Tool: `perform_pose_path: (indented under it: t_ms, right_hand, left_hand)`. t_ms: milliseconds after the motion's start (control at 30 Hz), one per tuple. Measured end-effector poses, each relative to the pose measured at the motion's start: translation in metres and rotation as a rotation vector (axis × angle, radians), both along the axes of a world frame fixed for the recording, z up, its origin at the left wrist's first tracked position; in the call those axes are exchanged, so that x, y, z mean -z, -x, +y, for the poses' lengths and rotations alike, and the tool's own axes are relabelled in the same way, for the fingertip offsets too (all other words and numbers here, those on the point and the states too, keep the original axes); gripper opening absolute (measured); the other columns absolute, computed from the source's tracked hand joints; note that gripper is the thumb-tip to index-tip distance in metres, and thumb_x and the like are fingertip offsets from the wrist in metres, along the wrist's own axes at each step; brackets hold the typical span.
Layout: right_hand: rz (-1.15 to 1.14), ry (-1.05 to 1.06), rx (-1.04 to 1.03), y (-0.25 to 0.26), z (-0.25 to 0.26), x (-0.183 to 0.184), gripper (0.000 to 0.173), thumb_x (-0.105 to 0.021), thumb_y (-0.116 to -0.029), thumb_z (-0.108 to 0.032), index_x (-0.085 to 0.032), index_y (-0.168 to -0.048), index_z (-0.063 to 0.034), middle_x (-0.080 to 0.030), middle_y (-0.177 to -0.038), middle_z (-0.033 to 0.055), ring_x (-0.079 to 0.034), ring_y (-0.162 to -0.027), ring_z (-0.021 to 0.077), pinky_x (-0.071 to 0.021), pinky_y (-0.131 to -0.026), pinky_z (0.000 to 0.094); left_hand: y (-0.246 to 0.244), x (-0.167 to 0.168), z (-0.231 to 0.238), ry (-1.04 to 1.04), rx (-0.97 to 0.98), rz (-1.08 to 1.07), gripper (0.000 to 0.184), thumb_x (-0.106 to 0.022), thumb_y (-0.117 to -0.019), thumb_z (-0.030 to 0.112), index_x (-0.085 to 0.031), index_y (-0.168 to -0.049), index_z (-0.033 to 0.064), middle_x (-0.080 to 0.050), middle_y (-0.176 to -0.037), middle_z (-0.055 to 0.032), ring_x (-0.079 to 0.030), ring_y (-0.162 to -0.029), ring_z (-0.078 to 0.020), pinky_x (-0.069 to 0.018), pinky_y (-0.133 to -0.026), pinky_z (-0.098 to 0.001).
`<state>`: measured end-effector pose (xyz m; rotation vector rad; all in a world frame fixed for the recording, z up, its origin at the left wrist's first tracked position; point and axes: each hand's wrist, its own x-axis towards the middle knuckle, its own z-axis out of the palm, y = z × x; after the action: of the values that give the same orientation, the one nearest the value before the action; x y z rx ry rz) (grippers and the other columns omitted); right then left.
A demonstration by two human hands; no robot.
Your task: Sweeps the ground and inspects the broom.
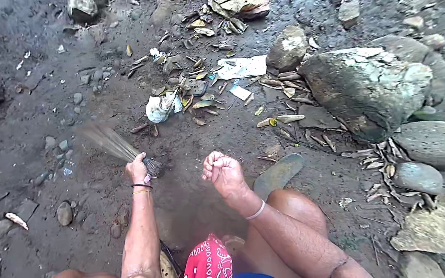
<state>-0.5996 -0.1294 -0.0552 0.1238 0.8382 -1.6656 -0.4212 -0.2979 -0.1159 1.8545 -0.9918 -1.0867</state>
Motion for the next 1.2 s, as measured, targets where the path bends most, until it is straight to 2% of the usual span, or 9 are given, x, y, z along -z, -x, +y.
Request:
perform_pose_path:
  t_ms: [133, 300, 433, 533, 700, 867, 967, 1033, 1200]
  right_hand:
    - [0.051, -0.02, 0.114, 0.008, 0.008, -0.004, 0.033, -0.03, -0.0936, -0.003, -0.05, -0.069, -0.012, -0.053, -0.058, -0.0013, -0.053, -0.05, 0.0113, -0.0488, -0.053, 0.0265]
    - [0.054, 0.004, 0.374, 0.029, 0.015, -0.002, 0.033, -0.027, -0.0986, -0.009, -0.05, -0.076, -0.0159, -0.05, -0.062, -0.0035, -0.052, -0.052, 0.0106, -0.0495, -0.054, 0.027]
    - [0.079, 0.047, 0.49, 0.039, 0.012, -0.007, 0.034, -0.027, -0.0994, -0.009, -0.051, -0.077, -0.0168, -0.051, -0.064, -0.0039, -0.053, -0.053, 0.0103, -0.0507, -0.055, 0.0272]
    - [0.092, 0.064, 0.494, 0.039, 0.007, -0.008, 0.034, -0.027, -0.099, -0.009, -0.052, -0.077, -0.0162, -0.051, -0.063, -0.0037, -0.053, -0.053, 0.0105, -0.0505, -0.054, 0.0273]
    - [0.071, 0.046, 0.426, 0.032, -0.006, -0.004, 0.035, -0.026, -0.0993, -0.009, -0.052, -0.077, -0.016, -0.051, -0.062, -0.004, -0.052, -0.053, 0.0102, -0.0503, -0.055, 0.0274]
    - [0.061, 0.068, 0.379, 0.028, -0.004, 0.001, 0.034, -0.026, -0.098, -0.009, -0.052, -0.077, -0.0158, -0.051, -0.062, -0.0034, -0.053, -0.053, 0.0106, -0.0508, -0.055, 0.0272]
    - [0.063, 0.053, 0.383, 0.027, -0.002, 0.003, 0.034, -0.026, -0.0982, -0.008, -0.052, -0.077, -0.0159, -0.051, -0.062, -0.0039, -0.053, -0.053, 0.0106, -0.051, -0.055, 0.0274]
    - [0.07, 0.057, 0.406, 0.029, -0.002, 0.002, 0.034, -0.026, -0.0984, -0.008, -0.052, -0.078, -0.0156, -0.051, -0.063, -0.0038, -0.054, -0.053, 0.0107, -0.0512, -0.055, 0.0275]
    - [0.13, 0.234, 0.48, 0.035, 0.004, 0.003, 0.033, -0.028, -0.0984, -0.01, -0.055, -0.081, -0.016, -0.055, -0.066, -0.0035, -0.057, -0.058, 0.0105, -0.0515, -0.059, 0.0272]
  left_hand:
    - [0.055, 0.033, 0.05, -0.169, -0.173, 0.067, 0.026, -0.064, -0.0966, 0.015, -0.06, -0.114, -0.0046, -0.061, -0.098, -0.0165, -0.06, -0.085, -0.0232, -0.0516, -0.074, -0.0427]
    - [0.164, 0.034, 0.08, -0.259, 0.219, 0.232, 0.023, -0.066, -0.0956, 0.024, -0.06, -0.096, 0.0018, -0.057, -0.076, -0.0082, -0.056, -0.063, -0.0175, -0.0497, -0.057, -0.0382]
    - [0.238, -0.009, 0.026, -0.158, 0.534, 0.344, 0.017, -0.064, -0.0976, 0.018, -0.065, -0.095, 0.0012, -0.064, -0.081, -0.0079, -0.062, -0.072, -0.0164, -0.0546, -0.069, -0.0374]
    - [0.238, -0.035, -0.018, -0.056, 0.643, 0.397, 0.006, -0.066, -0.0904, 0.008, -0.061, -0.091, 0.003, -0.066, -0.072, -0.0068, -0.065, -0.062, -0.0157, -0.057, -0.059, -0.0336]
    - [0.16, -0.045, -0.021, -0.008, 0.784, 0.173, 0.047, -0.068, -0.0863, 0.007, -0.054, -0.131, -0.0035, -0.07, -0.092, -0.0136, -0.07, -0.07, -0.0208, -0.062, -0.066, -0.0385]
    - [0.089, -0.001, 0.043, -0.048, 0.229, 0.138, 0.023, -0.066, -0.0931, 0.022, -0.061, -0.108, 0.0054, -0.065, -0.081, -0.0067, -0.064, -0.067, -0.0166, -0.0568, -0.061, -0.0374]
    - [0.098, 0.033, 0.085, -0.193, -0.028, 0.123, 0.029, -0.067, -0.0941, 0.025, -0.061, -0.112, 0.003, -0.062, -0.092, -0.0118, -0.06, -0.077, -0.0213, -0.0523, -0.066, -0.0424]
    - [0.12, 0.048, 0.107, -0.232, 0.035, 0.172, 0.027, -0.069, -0.0938, 0.014, -0.06, -0.113, -0.0021, -0.064, -0.093, -0.0162, -0.062, -0.081, -0.0245, -0.0534, -0.071, -0.0444]
    - [0.193, 0.012, 0.117, -0.203, 0.584, 0.387, 0.026, -0.059, -0.0968, 0.006, -0.052, -0.072, 0.0115, -0.052, -0.06, 0.0061, -0.052, -0.055, -0.0012, -0.0482, -0.056, -0.0222]
